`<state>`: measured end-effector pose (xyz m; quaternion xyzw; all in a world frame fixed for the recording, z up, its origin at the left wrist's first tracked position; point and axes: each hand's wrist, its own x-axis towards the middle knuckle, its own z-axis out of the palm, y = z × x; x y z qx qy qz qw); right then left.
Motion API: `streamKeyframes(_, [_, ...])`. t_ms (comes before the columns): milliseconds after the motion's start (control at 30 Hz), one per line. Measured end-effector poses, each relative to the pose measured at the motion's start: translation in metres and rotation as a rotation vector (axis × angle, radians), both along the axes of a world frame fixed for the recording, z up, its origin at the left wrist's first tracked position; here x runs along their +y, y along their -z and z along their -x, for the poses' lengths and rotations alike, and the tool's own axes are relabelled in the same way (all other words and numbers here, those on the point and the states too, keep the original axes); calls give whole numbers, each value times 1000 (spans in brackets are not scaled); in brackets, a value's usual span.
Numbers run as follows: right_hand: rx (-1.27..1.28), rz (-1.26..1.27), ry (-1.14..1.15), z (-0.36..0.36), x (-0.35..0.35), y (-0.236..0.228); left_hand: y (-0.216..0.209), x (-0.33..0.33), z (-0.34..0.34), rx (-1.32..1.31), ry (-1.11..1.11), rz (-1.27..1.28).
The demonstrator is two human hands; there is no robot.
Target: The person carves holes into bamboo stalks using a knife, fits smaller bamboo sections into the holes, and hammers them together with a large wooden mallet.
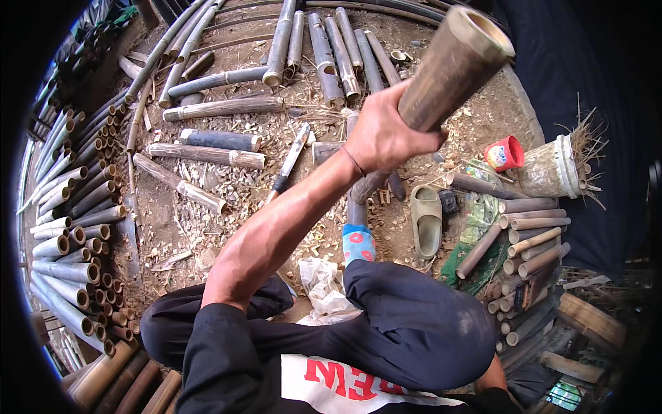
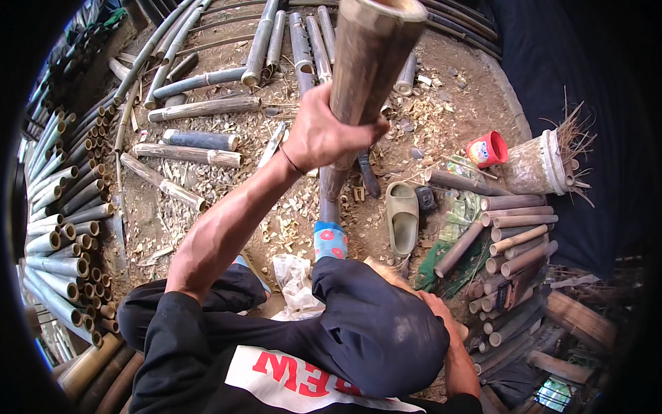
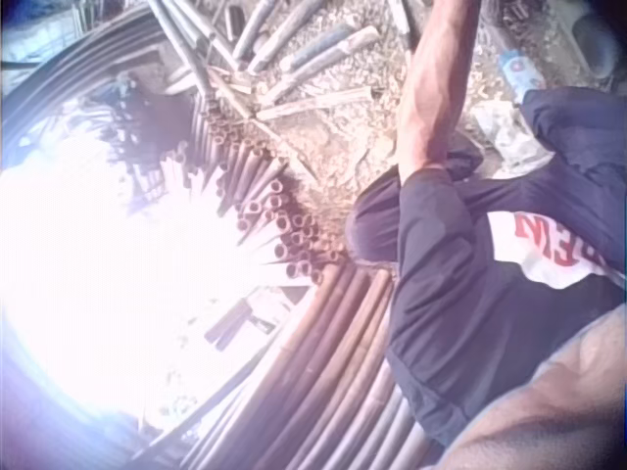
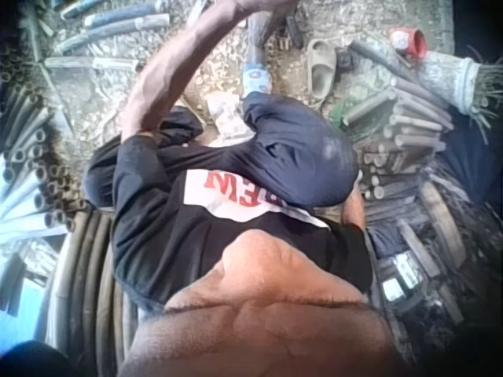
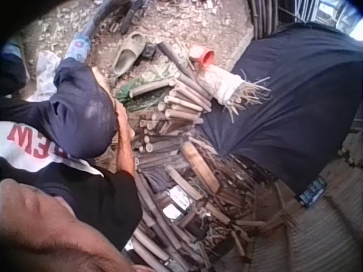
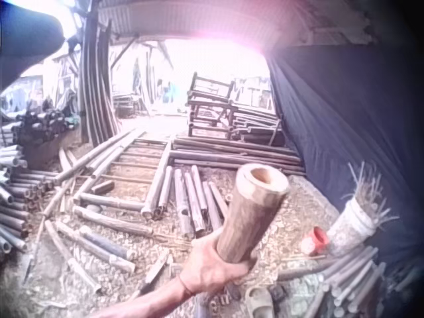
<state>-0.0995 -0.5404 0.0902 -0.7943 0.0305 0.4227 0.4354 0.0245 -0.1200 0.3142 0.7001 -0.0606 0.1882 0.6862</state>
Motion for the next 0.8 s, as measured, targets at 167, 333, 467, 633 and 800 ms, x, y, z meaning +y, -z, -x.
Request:
streamKeyframes(167, [-324,-57,33,-40,3,-119,19,-13,26,-190,-28,-69])
streamKeyframes(333, [-860,-219,0,-54,44,-274,22,-26,28,-161,65,-114])
streamKeyframes(467, [-1319,-377,-77,-57,86,-404,14,-34,22,-152,169,-80])
streamKeyframes(633, [-1477,445,-525,-61,146,-403,24,-25,20,-66,158,-176])
streamKeyframes(800, [-1387,-36,-135,-61,112,-425,25,-18,15,-124,332,-156])
